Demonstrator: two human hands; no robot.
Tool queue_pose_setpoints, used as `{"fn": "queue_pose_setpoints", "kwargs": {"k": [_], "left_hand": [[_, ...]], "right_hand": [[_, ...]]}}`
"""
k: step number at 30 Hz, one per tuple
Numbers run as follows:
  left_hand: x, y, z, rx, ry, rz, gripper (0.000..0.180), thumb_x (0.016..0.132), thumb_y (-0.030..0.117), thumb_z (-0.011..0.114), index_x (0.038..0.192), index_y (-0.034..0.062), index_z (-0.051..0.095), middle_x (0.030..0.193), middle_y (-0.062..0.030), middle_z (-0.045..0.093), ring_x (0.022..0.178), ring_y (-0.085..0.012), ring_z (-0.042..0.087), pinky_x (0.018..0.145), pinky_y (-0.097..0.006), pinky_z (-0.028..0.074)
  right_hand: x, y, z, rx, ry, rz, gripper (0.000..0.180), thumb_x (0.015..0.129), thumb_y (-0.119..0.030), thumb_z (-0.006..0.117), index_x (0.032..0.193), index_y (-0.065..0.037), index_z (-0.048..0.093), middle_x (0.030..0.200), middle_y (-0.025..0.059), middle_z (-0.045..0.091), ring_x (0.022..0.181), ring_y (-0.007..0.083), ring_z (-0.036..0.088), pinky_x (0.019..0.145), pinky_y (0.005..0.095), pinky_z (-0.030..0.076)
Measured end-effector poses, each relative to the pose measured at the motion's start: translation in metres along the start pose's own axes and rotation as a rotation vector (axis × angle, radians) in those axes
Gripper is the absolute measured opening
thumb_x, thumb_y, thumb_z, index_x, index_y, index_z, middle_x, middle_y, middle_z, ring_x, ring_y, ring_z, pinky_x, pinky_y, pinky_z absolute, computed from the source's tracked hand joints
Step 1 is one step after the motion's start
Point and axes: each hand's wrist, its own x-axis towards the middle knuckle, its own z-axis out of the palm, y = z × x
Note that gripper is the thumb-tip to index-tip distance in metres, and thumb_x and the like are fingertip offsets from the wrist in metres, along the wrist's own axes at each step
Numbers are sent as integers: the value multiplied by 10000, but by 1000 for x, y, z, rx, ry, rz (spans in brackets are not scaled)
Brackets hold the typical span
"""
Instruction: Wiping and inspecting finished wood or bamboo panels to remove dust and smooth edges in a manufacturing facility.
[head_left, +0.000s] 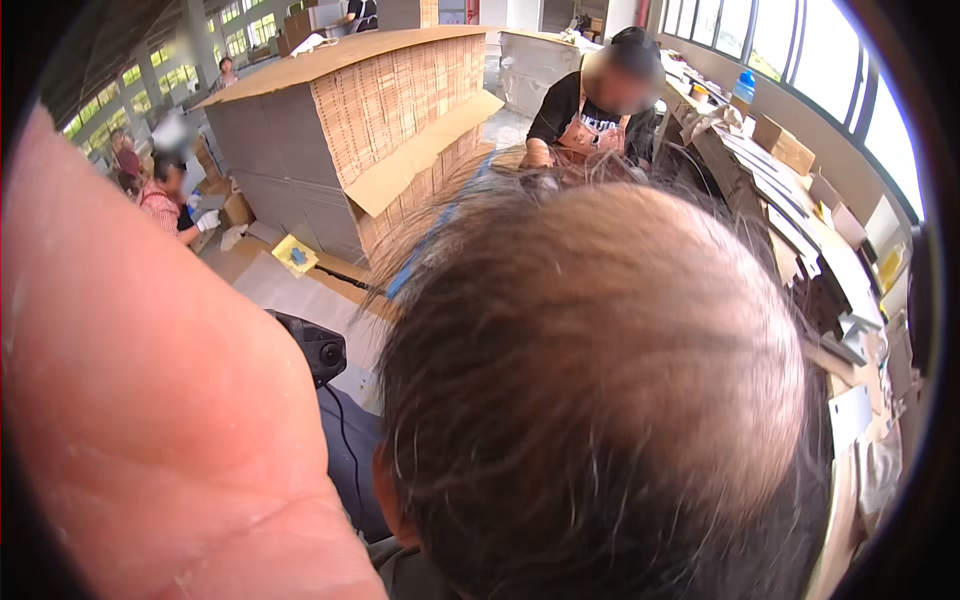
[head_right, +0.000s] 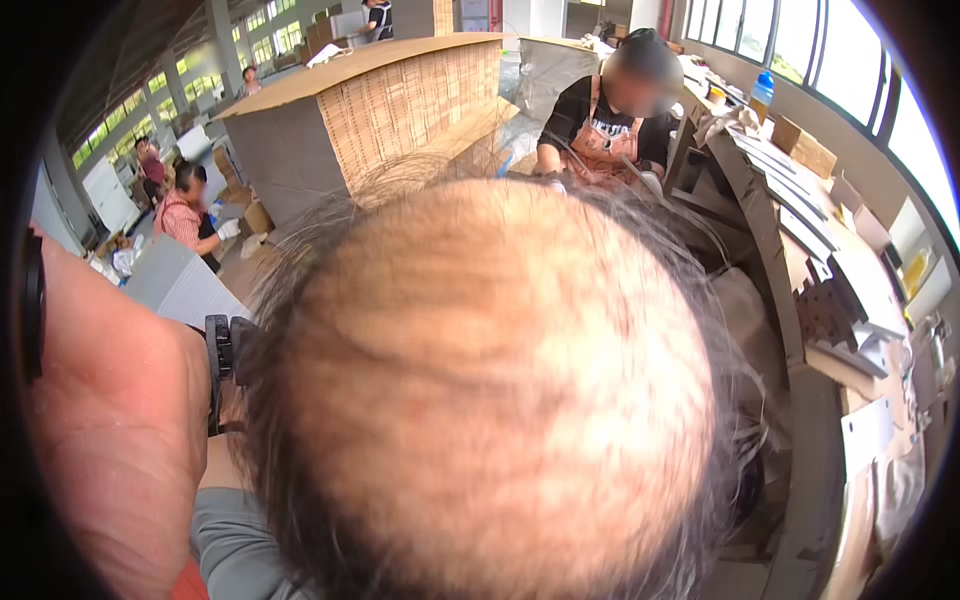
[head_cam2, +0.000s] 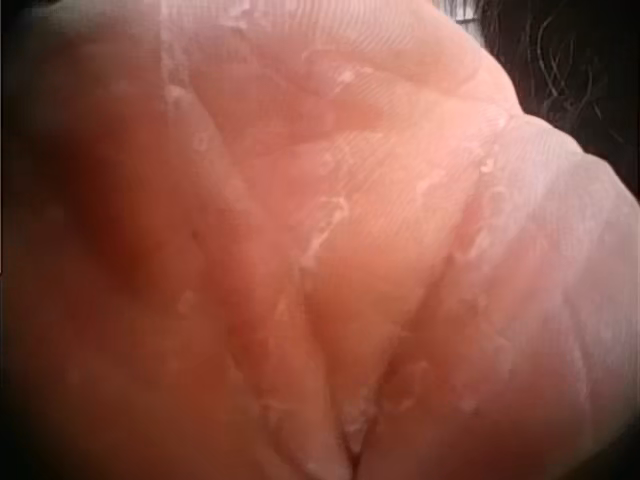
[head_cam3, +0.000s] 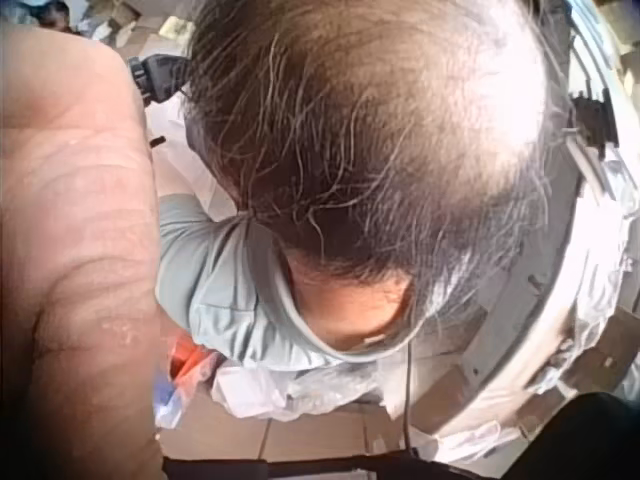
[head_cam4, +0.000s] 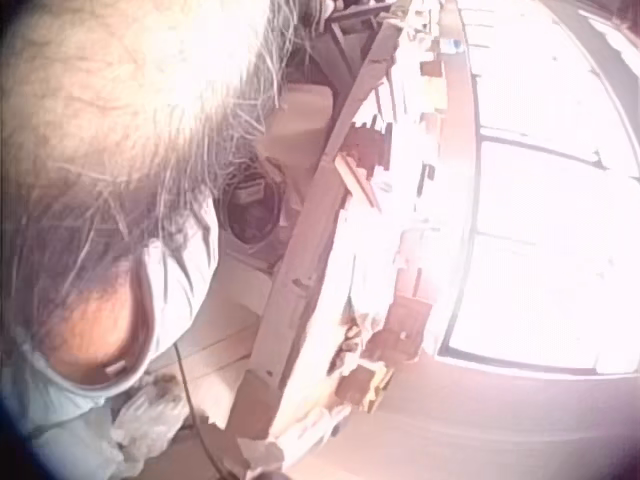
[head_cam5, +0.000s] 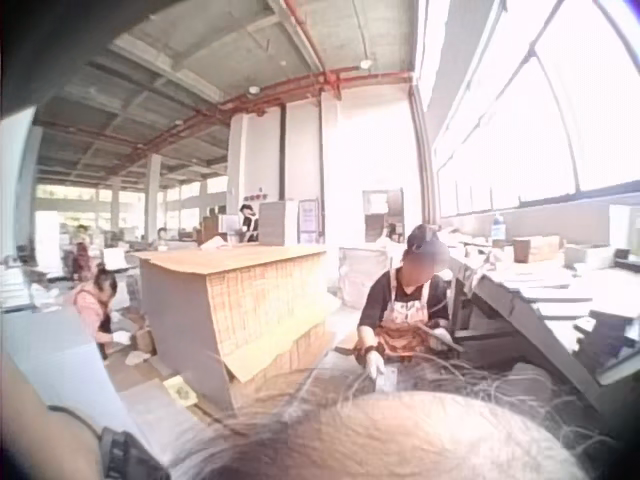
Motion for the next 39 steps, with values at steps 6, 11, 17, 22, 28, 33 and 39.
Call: {"fn": "queue_pose_setpoints", "kwargs": {"k": [6,11,17,22,28,33,39], "left_hand": [[0,6,-17,76,-163,-140,1155,778,854,542,1532,6,324,1441,-244,516,1334,-392,515,1080,-550,449],[-7,-6,-21,242,-270,-335,1152,779,855,539,1531,8,325,1441,-244,516,1334,-392,515,1080,-551,449],[-42,-3,-36,287,-357,-445,1149,780,856,534,1530,9,327,1442,-242,516,1334,-392,515,1080,-552,449],[-31,2,-45,341,-376,-457,1147,781,856,530,1529,11,328,1442,-241,516,1334,-391,515,1080,-552,449],[-9,13,-63,373,-444,-394,1143,782,857,526,1527,13,330,1443,-240,516,1334,-391,514,1080,-553,449],[-9,23,-69,411,-518,-361,1141,783,858,522,1526,14,332,1443,-239,516,1335,-391,514,1080,-554,449],[-8,35,-76,407,-598,-308,1138,784,859,518,1525,16,334,1444,-238,516,1335,-391,514,1080,-554,449]], "right_hand": [[-2,-68,8,33,-114,253,269,888,-221,699,1126,-101,664,1018,141,649,957,371,668,815,445,553],[37,-111,-32,134,-358,395,270,889,-223,699,1127,-100,662,1017,143,648,954,376,666,812,449,551],[57,-134,-55,151,-324,467,270,905,-244,714,1110,-72,675,1005,135,643,912,379,667,784,454,543],[62,-144,-62,141,-374,484,270,907,-236,713,1107,-59,671,983,133,635,909,376,668,785,457,544],[56,-138,-61,161,-319,457,293,896,-222,723,1119,-44,658,999,144,637,924,377,661,805,451,535],[63,-141,-59,195,-330,448,298,904,-228,719,1130,-43,663,1003,150,641,921,379,656,805,442,531],[60,-138,-69,184,-328,470,272,896,-187,726,1108,-26,670,1011,158,646,926,380,659,815,446,527]]}}
